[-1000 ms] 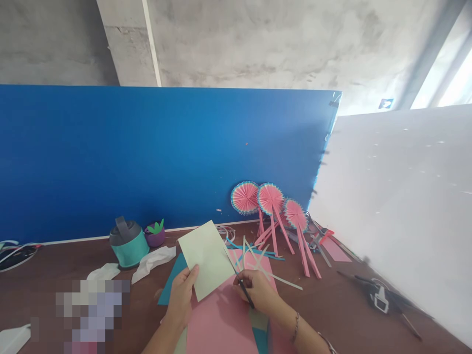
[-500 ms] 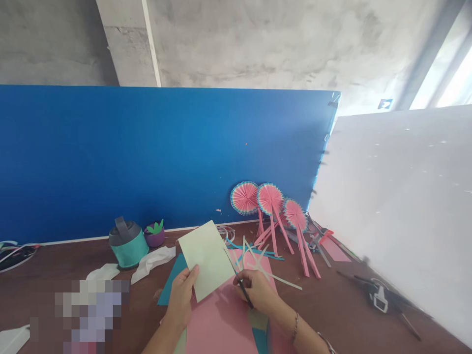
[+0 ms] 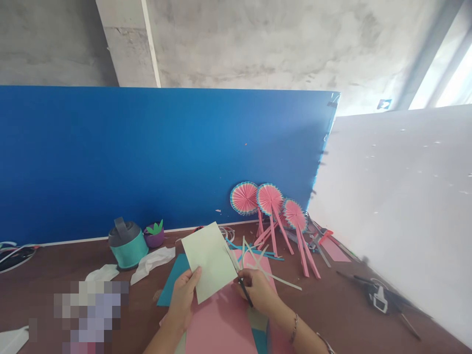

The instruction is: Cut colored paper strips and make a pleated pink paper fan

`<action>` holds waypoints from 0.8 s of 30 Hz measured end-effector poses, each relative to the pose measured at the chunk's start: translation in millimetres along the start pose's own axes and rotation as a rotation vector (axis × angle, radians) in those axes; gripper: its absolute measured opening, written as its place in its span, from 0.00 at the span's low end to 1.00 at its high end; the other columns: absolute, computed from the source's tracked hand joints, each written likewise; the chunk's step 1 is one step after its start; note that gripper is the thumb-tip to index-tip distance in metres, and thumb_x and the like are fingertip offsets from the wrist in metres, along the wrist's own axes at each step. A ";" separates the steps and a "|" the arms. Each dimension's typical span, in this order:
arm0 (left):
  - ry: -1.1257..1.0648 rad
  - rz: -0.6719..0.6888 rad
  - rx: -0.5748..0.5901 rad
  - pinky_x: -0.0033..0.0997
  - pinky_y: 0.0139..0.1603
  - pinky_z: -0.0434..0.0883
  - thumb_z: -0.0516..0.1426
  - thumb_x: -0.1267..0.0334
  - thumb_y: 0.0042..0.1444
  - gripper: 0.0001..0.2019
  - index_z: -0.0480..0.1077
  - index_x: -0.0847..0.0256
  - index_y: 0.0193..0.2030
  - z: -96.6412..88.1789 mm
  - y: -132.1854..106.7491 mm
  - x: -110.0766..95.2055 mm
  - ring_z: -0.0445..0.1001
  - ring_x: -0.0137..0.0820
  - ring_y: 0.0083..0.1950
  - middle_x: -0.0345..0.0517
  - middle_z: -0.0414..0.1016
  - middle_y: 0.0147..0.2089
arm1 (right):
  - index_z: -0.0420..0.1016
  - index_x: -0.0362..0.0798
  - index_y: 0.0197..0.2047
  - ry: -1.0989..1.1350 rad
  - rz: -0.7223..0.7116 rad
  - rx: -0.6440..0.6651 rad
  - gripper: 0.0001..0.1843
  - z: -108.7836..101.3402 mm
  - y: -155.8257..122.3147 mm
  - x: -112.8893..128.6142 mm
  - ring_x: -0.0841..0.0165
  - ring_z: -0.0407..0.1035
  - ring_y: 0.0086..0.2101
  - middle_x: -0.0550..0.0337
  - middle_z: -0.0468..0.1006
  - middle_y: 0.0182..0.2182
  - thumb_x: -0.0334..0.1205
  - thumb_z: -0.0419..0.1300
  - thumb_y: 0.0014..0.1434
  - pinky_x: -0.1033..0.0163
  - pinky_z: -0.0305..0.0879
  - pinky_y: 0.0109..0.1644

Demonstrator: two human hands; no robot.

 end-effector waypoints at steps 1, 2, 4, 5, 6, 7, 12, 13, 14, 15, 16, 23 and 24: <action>-0.003 0.005 0.007 0.42 0.39 0.75 0.65 0.55 0.44 0.20 0.74 0.64 0.43 1.0 -0.3 -0.4 0.78 0.45 0.41 0.52 0.80 0.38 | 0.73 0.43 0.28 -0.001 -0.005 -0.004 0.06 -0.3 -0.7 1.9 0.78 0.53 0.15 0.69 0.61 0.13 0.38 0.59 0.47 0.71 0.47 0.18; -0.006 0.011 0.012 0.42 0.40 0.75 0.65 0.55 0.44 0.20 0.74 0.64 0.43 2.0 -0.5 -1.1 0.78 0.45 0.42 0.53 0.80 0.38 | 0.72 0.43 0.27 -0.003 -0.010 -0.009 0.06 -0.6 -1.3 3.6 0.77 0.53 0.16 0.69 0.61 0.13 0.38 0.59 0.47 0.71 0.47 0.18; -0.008 0.020 0.015 0.42 0.40 0.75 0.65 0.55 0.43 0.21 0.74 0.64 0.43 3.9 -1.1 -2.8 0.78 0.45 0.42 0.53 0.80 0.38 | 0.72 0.43 0.26 -0.009 -0.013 -0.010 0.06 -0.7 -1.7 5.6 0.77 0.54 0.16 0.69 0.61 0.13 0.38 0.59 0.47 0.71 0.47 0.19; -0.006 0.021 0.012 0.42 0.40 0.74 0.65 0.55 0.43 0.21 0.74 0.65 0.43 4.4 -1.4 -3.6 0.78 0.45 0.41 0.53 0.80 0.38 | 0.72 0.43 0.26 -0.012 -0.010 -0.005 0.06 -0.5 -1.4 5.6 0.77 0.54 0.15 0.69 0.61 0.13 0.38 0.59 0.47 0.71 0.47 0.19; -0.001 0.017 0.009 0.42 0.41 0.74 0.66 0.55 0.43 0.21 0.74 0.65 0.43 4.6 -1.7 -4.0 0.78 0.45 0.41 0.53 0.80 0.38 | 0.72 0.43 0.26 -0.017 -0.001 0.001 0.06 -0.3 -1.0 4.9 0.77 0.54 0.15 0.69 0.60 0.13 0.38 0.59 0.47 0.71 0.47 0.18; 0.007 0.009 0.004 0.42 0.41 0.74 0.66 0.55 0.43 0.21 0.74 0.65 0.43 4.3 -1.9 -4.1 0.78 0.45 0.41 0.53 0.80 0.38 | 0.73 0.43 0.27 -0.023 0.006 0.002 0.07 -0.6 -0.5 4.0 0.77 0.53 0.15 0.70 0.60 0.13 0.38 0.59 0.47 0.71 0.47 0.18; 0.042 0.016 0.031 0.41 0.42 0.74 0.65 0.53 0.44 0.22 0.73 0.65 0.44 3.5 -2.8 -5.1 0.78 0.44 0.42 0.52 0.80 0.39 | 0.75 0.42 0.35 -0.041 -0.003 -0.033 0.12 -6.3 0.9 3.4 0.77 0.53 0.16 0.71 0.59 0.14 0.33 0.60 0.43 0.71 0.45 0.19; 0.049 0.023 0.041 0.40 0.42 0.73 0.64 0.53 0.44 0.22 0.74 0.65 0.44 3.9 -3.0 -5.3 0.78 0.44 0.42 0.52 0.80 0.39 | 0.76 0.42 0.35 -0.037 -0.006 -0.031 0.13 -6.4 0.7 3.9 0.77 0.53 0.16 0.71 0.59 0.13 0.32 0.59 0.42 0.71 0.46 0.19; 0.058 0.025 0.048 0.40 0.42 0.74 0.64 0.53 0.44 0.22 0.74 0.65 0.44 4.5 -3.2 -5.2 0.78 0.44 0.42 0.52 0.80 0.40 | 0.76 0.42 0.35 -0.029 -0.004 -0.024 0.13 -5.9 0.5 4.0 0.77 0.53 0.16 0.71 0.59 0.13 0.31 0.58 0.42 0.71 0.46 0.18; 0.068 0.024 0.049 0.40 0.41 0.74 0.64 0.52 0.44 0.23 0.74 0.65 0.44 4.9 -3.4 -4.8 0.78 0.45 0.42 0.52 0.80 0.40 | 0.76 0.43 0.34 -0.018 0.001 -0.019 0.14 -5.3 0.4 3.8 0.77 0.53 0.16 0.71 0.59 0.13 0.30 0.57 0.41 0.71 0.46 0.18; 0.075 0.020 0.048 0.40 0.40 0.74 0.65 0.52 0.44 0.23 0.74 0.65 0.44 5.4 -3.6 -4.3 0.78 0.45 0.42 0.52 0.80 0.39 | 0.76 0.43 0.34 -0.006 0.003 -0.018 0.15 -4.9 0.4 3.5 0.77 0.53 0.16 0.71 0.59 0.13 0.29 0.56 0.40 0.71 0.46 0.18; 0.069 0.006 0.075 0.39 0.41 0.73 0.64 0.53 0.46 0.22 0.74 0.65 0.45 9.0 -3.1 -1.0 0.78 0.44 0.43 0.51 0.81 0.40 | 0.74 0.44 0.28 0.067 0.011 -0.050 0.16 -4.2 5.4 -4.6 0.78 0.51 0.15 0.72 0.58 0.12 0.26 0.50 0.34 0.72 0.45 0.17; 0.070 0.001 0.075 0.40 0.41 0.74 0.64 0.53 0.46 0.22 0.73 0.65 0.45 8.9 -3.2 -0.6 0.78 0.44 0.42 0.52 0.81 0.40 | 0.74 0.44 0.27 0.083 0.012 -0.050 0.16 -3.8 6.1 -6.2 0.78 0.51 0.15 0.72 0.57 0.12 0.26 0.50 0.34 0.71 0.45 0.17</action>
Point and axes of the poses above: each hand's wrist, its own y-axis towards the middle knuckle, its own z-axis out of the palm, x = y × z, the point moved 8 cm from there along y, towards the middle knuckle
